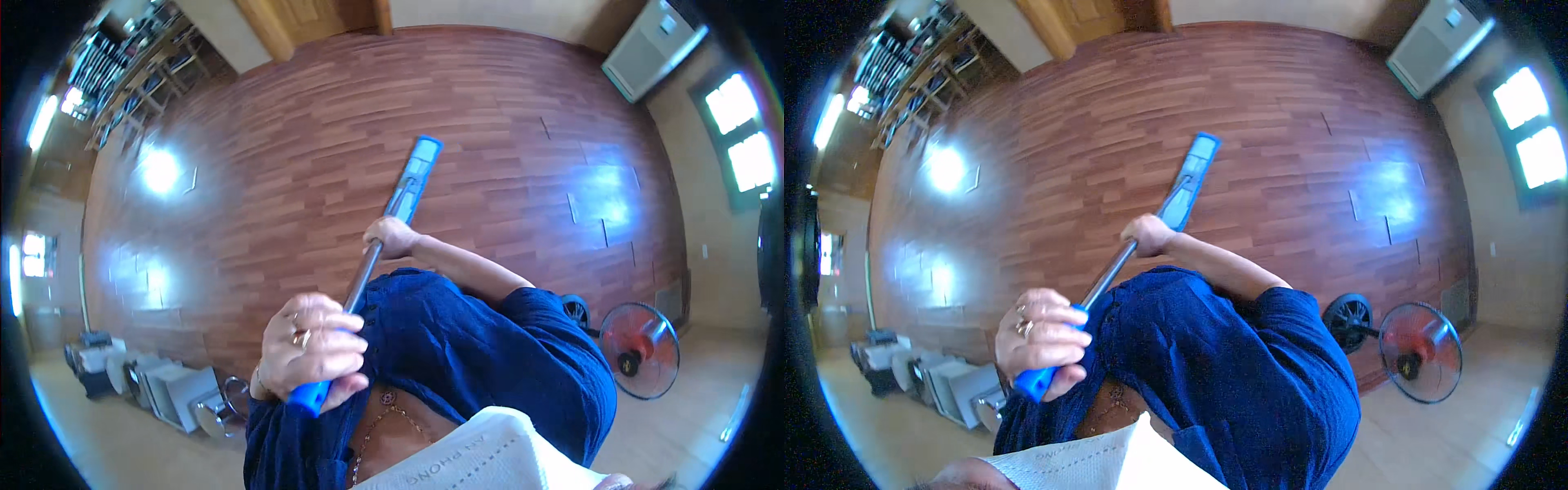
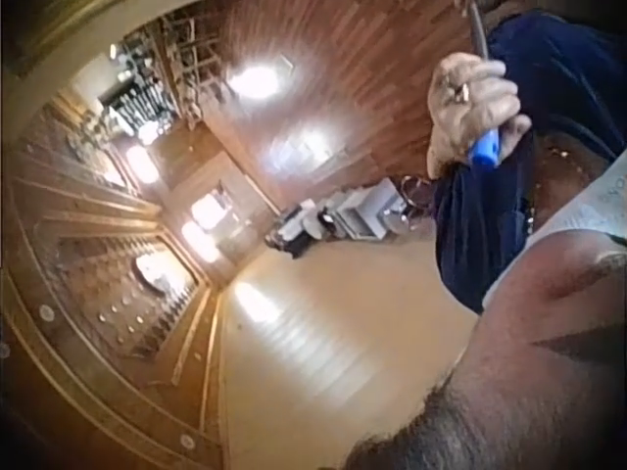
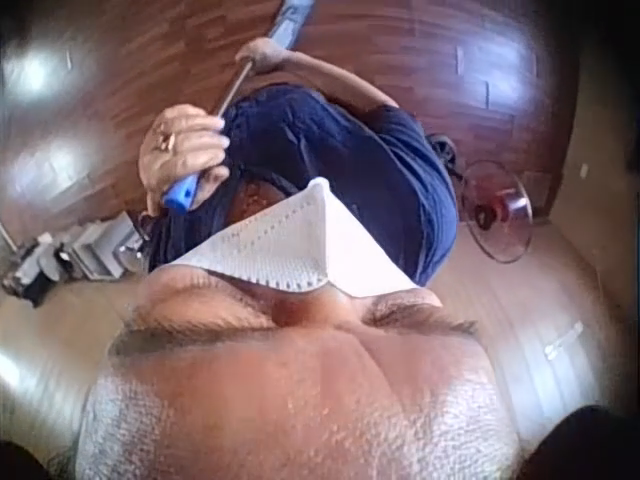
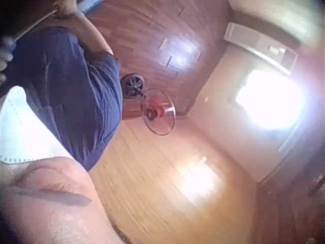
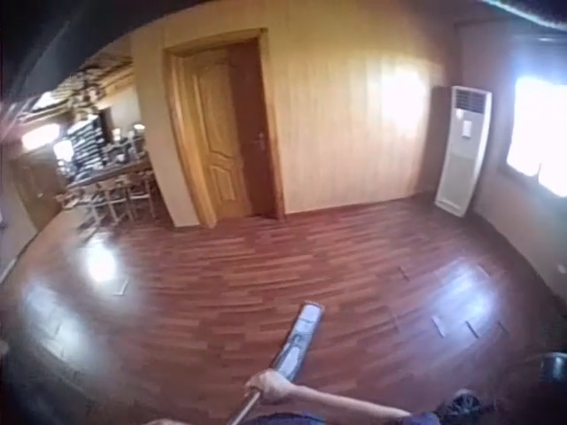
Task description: Mopping a wooden floor in a large room using a flat mop.
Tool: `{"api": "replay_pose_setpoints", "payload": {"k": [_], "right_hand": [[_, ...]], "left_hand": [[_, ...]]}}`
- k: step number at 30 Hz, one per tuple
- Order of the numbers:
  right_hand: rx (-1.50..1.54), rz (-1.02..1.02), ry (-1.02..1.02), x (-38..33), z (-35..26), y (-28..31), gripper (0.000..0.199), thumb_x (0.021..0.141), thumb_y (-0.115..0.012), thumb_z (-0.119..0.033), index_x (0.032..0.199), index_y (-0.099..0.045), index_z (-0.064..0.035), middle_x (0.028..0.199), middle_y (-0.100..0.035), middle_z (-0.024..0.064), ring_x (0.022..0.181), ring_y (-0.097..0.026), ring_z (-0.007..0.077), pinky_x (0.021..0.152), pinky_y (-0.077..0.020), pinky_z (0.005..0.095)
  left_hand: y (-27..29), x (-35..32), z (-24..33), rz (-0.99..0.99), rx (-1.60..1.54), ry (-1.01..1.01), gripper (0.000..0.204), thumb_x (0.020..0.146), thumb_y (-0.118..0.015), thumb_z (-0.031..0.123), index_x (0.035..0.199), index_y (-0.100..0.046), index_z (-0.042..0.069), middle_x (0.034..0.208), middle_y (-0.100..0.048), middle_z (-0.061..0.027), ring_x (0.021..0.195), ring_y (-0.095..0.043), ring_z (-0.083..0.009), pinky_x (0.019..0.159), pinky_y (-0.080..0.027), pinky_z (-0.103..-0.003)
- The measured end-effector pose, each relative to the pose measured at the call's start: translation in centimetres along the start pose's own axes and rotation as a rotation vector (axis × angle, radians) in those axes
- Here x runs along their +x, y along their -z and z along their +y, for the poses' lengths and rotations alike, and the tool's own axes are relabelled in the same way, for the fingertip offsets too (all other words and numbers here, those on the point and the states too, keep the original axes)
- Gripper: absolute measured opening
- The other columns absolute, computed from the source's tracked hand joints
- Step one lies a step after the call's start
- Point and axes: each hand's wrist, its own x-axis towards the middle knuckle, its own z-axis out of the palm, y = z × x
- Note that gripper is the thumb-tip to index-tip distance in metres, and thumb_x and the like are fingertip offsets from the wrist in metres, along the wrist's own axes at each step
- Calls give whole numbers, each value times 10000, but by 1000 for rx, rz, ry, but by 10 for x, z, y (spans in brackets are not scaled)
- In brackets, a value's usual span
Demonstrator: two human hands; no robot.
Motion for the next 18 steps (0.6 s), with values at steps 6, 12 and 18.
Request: {"api": "replay_pose_setpoints", "payload": {"k": [6,12,18], "right_hand": [[57,-393,371,53,-109,-50,217,658,-670,-319,785,-661,-144,809,-659,123,815,-631,350,705,-495,494],[319,-549,770,59,-176,-105,194,640,-718,-272,666,-599,-121,686,-614,111,701,-605,360,611,-461,485],[315,-628,865,53,-203,-133,148,628,-698,-196,682,-587,-113,678,-598,121,708,-596,368,617,-453,484]], "left_hand": [[10,-33,65,178,57,-48,338,730,-787,359,949,-638,151,758,-674,-74,672,-668,-206,611,-524,-308],[-4,-46,111,256,156,77,337,654,-817,260,932,-659,154,673,-601,-26,568,-603,-157,586,-524,-307],[-21,-60,134,338,342,159,322,683,-787,290,933,-660,131,650,-554,-9,567,-595,-150,624,-527,-312]]}}
